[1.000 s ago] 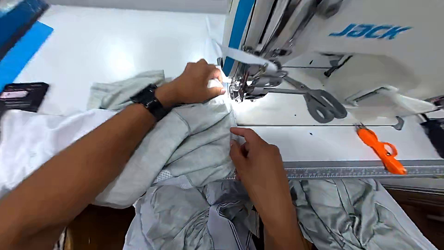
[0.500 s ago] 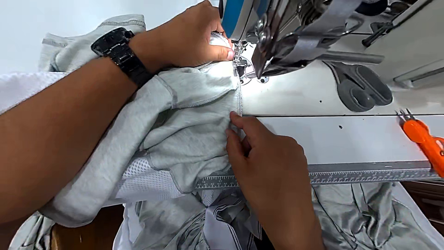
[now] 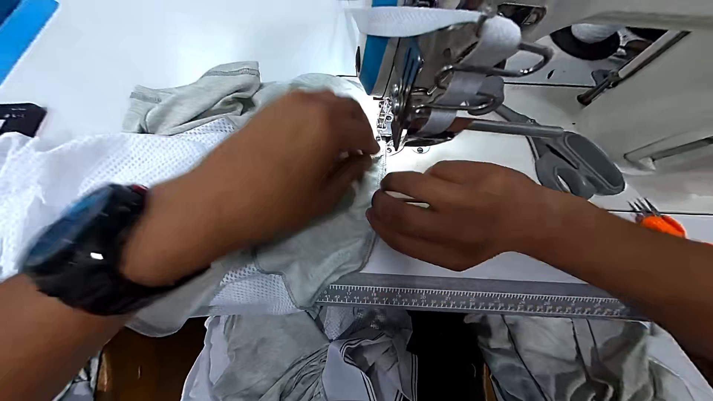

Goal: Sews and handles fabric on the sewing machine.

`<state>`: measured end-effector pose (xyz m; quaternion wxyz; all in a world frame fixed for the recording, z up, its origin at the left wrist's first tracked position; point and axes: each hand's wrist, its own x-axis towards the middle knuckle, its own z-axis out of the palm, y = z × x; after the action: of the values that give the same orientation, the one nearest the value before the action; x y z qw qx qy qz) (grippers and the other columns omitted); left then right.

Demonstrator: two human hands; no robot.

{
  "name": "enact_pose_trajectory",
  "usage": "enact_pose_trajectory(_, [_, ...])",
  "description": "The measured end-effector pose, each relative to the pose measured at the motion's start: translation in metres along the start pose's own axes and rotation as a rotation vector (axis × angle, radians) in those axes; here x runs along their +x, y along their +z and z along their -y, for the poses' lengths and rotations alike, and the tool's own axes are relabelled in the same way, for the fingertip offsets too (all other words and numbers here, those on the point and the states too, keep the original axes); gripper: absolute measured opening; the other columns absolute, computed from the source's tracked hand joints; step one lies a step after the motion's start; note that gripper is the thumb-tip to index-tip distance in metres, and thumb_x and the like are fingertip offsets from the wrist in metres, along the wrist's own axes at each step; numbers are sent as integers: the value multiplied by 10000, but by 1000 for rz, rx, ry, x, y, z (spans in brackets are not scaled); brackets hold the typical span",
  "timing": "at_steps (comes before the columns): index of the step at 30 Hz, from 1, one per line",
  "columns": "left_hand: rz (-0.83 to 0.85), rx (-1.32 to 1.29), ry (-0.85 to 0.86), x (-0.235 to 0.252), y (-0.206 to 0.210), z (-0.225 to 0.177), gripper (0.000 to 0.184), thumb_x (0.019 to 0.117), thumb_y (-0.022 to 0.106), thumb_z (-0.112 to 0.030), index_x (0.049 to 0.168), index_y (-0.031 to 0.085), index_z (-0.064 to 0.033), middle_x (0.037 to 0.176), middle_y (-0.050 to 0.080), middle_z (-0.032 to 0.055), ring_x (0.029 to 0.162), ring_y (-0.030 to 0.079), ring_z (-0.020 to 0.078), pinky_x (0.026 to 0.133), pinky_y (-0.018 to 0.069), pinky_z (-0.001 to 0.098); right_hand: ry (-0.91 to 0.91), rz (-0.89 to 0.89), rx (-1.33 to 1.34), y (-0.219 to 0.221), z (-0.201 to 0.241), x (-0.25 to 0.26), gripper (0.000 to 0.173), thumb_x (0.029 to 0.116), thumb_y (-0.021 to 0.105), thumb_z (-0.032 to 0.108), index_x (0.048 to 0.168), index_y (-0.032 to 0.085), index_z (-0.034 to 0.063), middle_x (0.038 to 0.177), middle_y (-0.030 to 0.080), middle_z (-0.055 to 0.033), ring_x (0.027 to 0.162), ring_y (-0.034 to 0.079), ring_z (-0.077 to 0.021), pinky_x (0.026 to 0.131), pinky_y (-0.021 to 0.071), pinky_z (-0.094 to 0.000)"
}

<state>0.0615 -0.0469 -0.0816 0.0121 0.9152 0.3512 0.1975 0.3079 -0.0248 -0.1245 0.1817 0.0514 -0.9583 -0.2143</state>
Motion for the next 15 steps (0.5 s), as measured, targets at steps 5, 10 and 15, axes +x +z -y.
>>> enact_pose_trajectory(5, [-93,-41,-109,-1,41,5,172,977,634,-194,954,762,-81,897,696,61,806,684,170,693,541,343,137,-71,163,1,23,5,264,1048,516,215,1061,711,38,918,707,-121,764,657,-269,533,459,-362])
enact_pose_trajectory(10, [-101,-39,-218,7,46,8,138,943,657,-210,882,728,-109,820,658,33,746,643,134,639,492,311,208,5,88,-1,29,16,236,1016,469,27,1046,702,14,1013,706,-113,932,657,-274,623,475,-369])
enact_pose_trajectory(15, [-154,-197,-289,5,48,11,89,942,677,-180,903,732,-122,812,646,-38,752,591,-11,675,462,157,217,-4,189,3,29,16,223,1013,489,43,1050,708,19,1021,712,-118,904,685,-264,597,518,-332])
